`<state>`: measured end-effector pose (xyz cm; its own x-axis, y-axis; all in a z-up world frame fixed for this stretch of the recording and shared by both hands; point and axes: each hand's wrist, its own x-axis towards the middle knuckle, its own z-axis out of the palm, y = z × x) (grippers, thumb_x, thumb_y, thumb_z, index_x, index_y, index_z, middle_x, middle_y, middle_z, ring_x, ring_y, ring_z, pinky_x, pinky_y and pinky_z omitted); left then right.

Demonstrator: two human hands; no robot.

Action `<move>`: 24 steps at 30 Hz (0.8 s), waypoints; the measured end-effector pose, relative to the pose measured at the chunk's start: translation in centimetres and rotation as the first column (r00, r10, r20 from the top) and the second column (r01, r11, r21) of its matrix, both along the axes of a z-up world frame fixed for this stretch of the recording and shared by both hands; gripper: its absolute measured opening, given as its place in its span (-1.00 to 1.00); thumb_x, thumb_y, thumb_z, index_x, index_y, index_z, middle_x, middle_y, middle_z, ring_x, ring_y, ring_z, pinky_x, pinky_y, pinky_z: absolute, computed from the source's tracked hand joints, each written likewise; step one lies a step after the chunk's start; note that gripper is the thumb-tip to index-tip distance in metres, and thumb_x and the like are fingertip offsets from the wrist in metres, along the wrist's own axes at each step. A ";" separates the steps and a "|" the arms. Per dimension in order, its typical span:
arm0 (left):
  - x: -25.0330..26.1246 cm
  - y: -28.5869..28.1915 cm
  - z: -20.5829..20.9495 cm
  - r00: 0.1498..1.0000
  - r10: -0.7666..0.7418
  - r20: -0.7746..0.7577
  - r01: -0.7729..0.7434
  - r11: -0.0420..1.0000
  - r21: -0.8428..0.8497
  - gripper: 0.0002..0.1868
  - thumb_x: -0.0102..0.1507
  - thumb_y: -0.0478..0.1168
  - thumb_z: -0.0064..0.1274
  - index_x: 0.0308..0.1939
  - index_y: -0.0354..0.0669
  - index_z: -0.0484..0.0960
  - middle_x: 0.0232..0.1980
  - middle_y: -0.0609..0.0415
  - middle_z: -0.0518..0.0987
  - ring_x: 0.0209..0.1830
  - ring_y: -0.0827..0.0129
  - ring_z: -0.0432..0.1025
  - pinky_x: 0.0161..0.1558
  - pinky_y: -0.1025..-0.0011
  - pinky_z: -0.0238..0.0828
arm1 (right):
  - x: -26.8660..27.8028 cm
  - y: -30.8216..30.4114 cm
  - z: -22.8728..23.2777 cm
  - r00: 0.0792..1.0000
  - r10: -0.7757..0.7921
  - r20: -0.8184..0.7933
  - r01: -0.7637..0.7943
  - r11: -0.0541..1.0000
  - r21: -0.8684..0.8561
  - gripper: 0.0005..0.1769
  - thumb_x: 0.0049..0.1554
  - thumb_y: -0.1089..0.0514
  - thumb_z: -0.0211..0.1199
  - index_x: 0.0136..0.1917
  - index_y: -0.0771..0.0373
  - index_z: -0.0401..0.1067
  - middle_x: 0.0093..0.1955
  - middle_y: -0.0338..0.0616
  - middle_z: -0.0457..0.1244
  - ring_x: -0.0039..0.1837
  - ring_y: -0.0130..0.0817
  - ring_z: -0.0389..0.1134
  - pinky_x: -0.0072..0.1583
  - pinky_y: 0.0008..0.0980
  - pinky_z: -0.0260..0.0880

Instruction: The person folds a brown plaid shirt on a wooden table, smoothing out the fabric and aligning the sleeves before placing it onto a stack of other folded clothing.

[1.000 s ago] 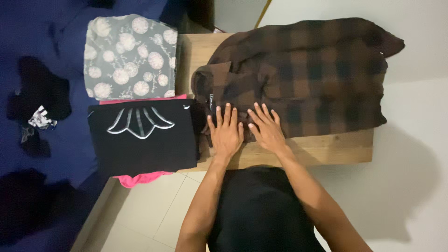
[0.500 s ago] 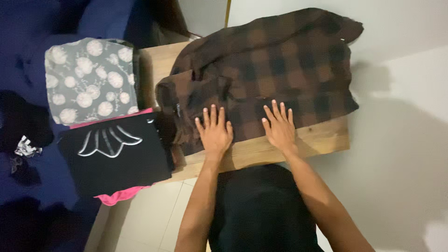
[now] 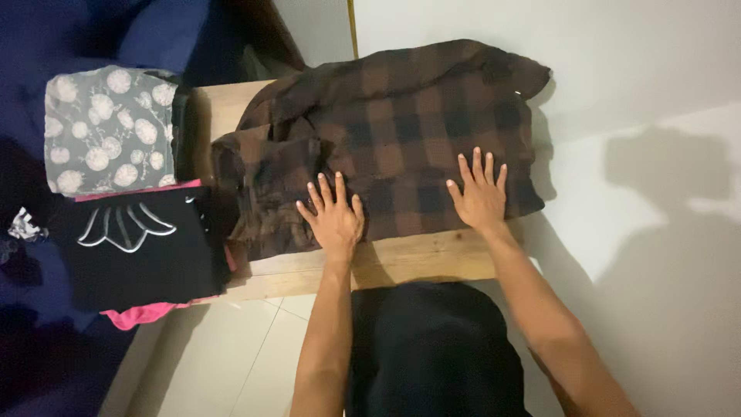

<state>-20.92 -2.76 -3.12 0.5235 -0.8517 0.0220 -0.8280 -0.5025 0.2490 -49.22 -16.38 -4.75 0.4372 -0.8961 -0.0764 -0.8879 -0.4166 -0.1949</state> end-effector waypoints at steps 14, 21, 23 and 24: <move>-3.5 5.8 0.8 0.992 0.129 0.008 -0.129 0.982 0.137 -0.34 0.34 0.17 -0.21 0.51 0.15 0.32 0.61 0.04 0.20 0.63 -0.01 -0.03 0.50 -0.30 -0.38 | -3.2 5.3 -0.3 0.995 0.092 0.024 -0.092 0.995 -0.024 -0.26 0.33 -0.30 -0.11 0.63 0.11 0.14 0.71 0.08 -0.12 0.70 0.11 -0.21 0.59 0.27 -0.39; -4.7 8.3 0.2 0.990 0.131 0.040 -0.135 0.984 0.112 -0.35 0.35 0.18 -0.21 0.51 0.15 0.34 0.60 0.04 0.22 0.62 -0.03 0.01 0.51 -0.30 -0.34 | -4.2 7.6 -0.9 0.997 0.076 0.016 -0.076 0.997 0.009 -0.26 0.30 -0.30 -0.09 0.60 0.10 0.15 0.70 0.08 -0.12 0.70 0.10 -0.21 0.58 0.29 -0.41; -4.5 8.2 0.1 0.992 0.123 0.028 -0.125 0.987 0.101 -0.34 0.33 0.18 -0.19 0.49 0.14 0.36 0.59 0.01 0.23 0.61 -0.05 0.01 0.49 -0.34 -0.35 | -4.3 7.7 -0.7 0.997 0.069 0.042 -0.070 0.997 0.013 -0.26 0.31 -0.30 -0.10 0.61 0.10 0.15 0.71 0.08 -0.12 0.71 0.10 -0.21 0.59 0.29 -0.42; -4.5 8.2 0.1 0.992 0.124 0.027 -0.126 0.987 0.099 -0.34 0.33 0.18 -0.19 0.49 0.14 0.36 0.59 0.01 0.23 0.61 -0.05 0.01 0.49 -0.34 -0.35 | -4.3 7.7 -0.6 0.997 0.067 0.037 -0.068 0.997 0.019 -0.25 0.30 -0.31 -0.11 0.61 0.11 0.15 0.71 0.10 -0.13 0.71 0.13 -0.23 0.58 0.30 -0.44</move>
